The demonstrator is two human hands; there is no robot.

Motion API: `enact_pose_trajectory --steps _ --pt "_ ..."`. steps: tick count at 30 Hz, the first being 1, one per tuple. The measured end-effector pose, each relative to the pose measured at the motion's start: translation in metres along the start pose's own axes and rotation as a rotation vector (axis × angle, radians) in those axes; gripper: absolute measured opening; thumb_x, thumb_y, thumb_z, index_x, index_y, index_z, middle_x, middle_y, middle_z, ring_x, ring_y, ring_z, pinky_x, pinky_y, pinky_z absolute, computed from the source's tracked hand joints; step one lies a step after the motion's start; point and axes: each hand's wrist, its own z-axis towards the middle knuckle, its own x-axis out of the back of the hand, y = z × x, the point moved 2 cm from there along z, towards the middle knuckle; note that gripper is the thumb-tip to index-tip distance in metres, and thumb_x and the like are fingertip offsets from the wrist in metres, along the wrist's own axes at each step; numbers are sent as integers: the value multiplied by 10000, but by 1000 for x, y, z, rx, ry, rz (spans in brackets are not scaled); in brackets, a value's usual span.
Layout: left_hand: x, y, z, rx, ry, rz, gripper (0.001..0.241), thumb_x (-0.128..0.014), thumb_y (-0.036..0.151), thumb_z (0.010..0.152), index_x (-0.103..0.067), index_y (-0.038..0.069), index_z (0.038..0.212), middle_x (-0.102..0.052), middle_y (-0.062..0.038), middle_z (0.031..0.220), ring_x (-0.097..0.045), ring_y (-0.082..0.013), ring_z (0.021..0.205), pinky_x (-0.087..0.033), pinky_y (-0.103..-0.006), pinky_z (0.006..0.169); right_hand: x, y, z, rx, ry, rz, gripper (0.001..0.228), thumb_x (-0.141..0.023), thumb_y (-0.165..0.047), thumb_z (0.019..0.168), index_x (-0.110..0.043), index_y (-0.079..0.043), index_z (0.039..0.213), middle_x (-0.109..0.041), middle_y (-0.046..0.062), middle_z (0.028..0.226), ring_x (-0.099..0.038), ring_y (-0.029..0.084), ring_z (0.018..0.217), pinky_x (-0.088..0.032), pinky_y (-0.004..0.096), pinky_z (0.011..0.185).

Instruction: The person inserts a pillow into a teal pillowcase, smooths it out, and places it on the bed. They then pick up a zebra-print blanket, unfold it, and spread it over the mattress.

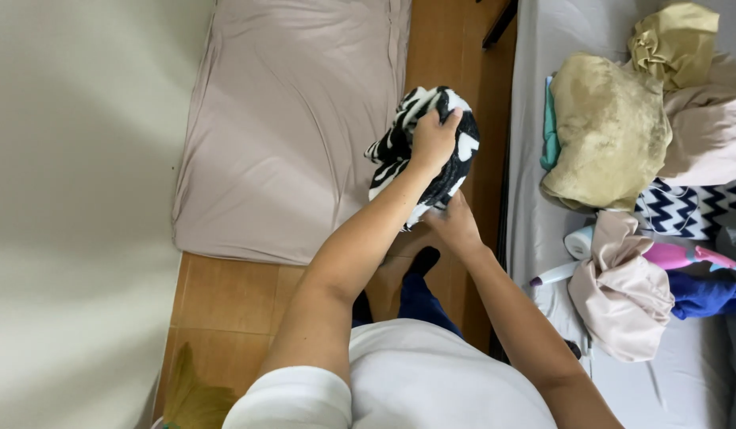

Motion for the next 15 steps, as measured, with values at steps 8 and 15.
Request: enact_pose_trajectory --steps 8,15 --pt "58 31 8 -254 83 -85 326 -727 301 925 -661 -13 987 -731 -93 867 -682 -218 808 -531 -351 751 80 39 28 141 412 305 421 -475 135 874 -644 26 1243 -730 107 1106 -672 191 1022 -539 315 892" --pt "66 105 -88 -385 -115 283 322 -776 324 849 -662 28 904 -735 -118 812 -729 -250 748 -578 -362 699 125 -21 82 254 397 668 142 -578 34 1029 -665 -20 1127 -700 20 984 -651 90 839 -541 241 693"
